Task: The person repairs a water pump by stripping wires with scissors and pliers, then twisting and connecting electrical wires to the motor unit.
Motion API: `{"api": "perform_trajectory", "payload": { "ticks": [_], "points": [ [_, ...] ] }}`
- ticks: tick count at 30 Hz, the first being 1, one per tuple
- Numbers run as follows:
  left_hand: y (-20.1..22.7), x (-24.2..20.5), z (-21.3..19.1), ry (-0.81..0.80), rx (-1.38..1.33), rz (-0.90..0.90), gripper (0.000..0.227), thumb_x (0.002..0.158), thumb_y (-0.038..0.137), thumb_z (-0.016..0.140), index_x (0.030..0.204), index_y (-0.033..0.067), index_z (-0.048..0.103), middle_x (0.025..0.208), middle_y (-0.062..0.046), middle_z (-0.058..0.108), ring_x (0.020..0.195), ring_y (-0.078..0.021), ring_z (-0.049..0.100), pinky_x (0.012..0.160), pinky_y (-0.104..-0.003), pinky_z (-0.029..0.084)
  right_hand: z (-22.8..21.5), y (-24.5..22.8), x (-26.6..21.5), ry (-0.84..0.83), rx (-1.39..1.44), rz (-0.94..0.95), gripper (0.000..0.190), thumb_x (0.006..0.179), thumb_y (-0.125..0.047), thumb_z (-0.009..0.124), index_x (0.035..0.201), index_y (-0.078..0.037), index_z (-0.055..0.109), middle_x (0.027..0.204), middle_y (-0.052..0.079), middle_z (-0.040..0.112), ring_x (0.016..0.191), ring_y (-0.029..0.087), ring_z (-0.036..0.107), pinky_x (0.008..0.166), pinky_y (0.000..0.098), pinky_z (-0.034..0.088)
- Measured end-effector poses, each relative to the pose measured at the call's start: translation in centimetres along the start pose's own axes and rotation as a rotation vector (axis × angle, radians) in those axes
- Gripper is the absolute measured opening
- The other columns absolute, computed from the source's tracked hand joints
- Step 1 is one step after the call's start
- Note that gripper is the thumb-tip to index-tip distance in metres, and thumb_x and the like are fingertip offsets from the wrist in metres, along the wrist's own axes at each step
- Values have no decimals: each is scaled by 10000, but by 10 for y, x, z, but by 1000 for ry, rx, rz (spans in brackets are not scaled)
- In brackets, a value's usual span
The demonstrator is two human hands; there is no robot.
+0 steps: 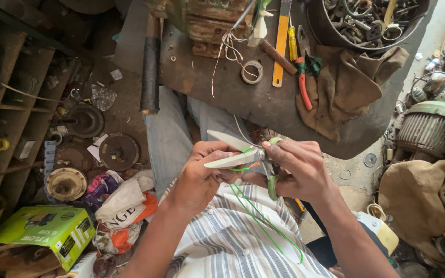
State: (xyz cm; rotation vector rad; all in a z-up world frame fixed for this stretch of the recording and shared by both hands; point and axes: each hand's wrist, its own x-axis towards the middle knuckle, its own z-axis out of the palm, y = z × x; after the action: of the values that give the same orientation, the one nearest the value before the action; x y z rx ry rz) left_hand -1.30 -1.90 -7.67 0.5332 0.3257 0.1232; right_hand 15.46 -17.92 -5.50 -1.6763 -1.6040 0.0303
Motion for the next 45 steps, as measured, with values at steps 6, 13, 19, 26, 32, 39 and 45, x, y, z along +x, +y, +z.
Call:
{"api": "perform_trajectory", "payload": {
  "ticks": [6,13,19,26,32,39,45],
  "points": [
    [0,-6,-4,31,-71,12,256,958,74,579,1041,-142,689,835,-88,671,636,-63,432,638,-273,377,7,0,-9,-16,-91,-2,560,696,-162,931,1149,37,669,761,93,646,627,233,661,546,338,497],
    [5,-12,-1,-7,-101,45,207,967,71,618,960,-121,694,828,-88,655,643,-84,406,640,-282,371,13,11,-26,-179,-63,57,764,563,-62,800,1300,66,646,894,109,702,759,270,710,645,400,523],
    [-1,-11,-4,50,-82,16,225,946,102,632,992,-111,689,831,-119,678,691,-144,556,825,-336,529,2,-3,-2,-184,210,73,948,518,-540,991,1190,6,605,931,126,683,792,289,679,674,389,498],
    [0,-10,3,39,103,93,318,971,198,606,1080,-94,671,964,-123,724,866,-127,645,835,-322,514,0,2,-8,-220,324,165,774,593,-469,1000,1143,-26,684,884,85,736,740,239,725,654,334,505],
    [31,-8,45,83,1291,541,367,845,297,823,888,0,613,760,-107,624,668,-205,599,607,-373,494,15,7,-37,-181,502,486,626,634,-359,958,1097,-10,722,774,13,711,609,69,602,547,247,439],
    [31,5,38,64,1514,836,466,786,214,911,640,52,499,589,-57,478,546,-224,489,519,-392,379,35,-2,-58,10,897,611,589,790,-282,939,1200,34,658,987,16,697,819,53,618,692,225,506],
    [27,5,38,39,1566,963,476,820,211,902,616,88,491,567,-16,467,510,-210,451,498,-372,348,28,-5,-58,22,813,645,557,768,-295,925,1150,31,686,915,8,717,779,49,636,660,212,492]
  ]
}}
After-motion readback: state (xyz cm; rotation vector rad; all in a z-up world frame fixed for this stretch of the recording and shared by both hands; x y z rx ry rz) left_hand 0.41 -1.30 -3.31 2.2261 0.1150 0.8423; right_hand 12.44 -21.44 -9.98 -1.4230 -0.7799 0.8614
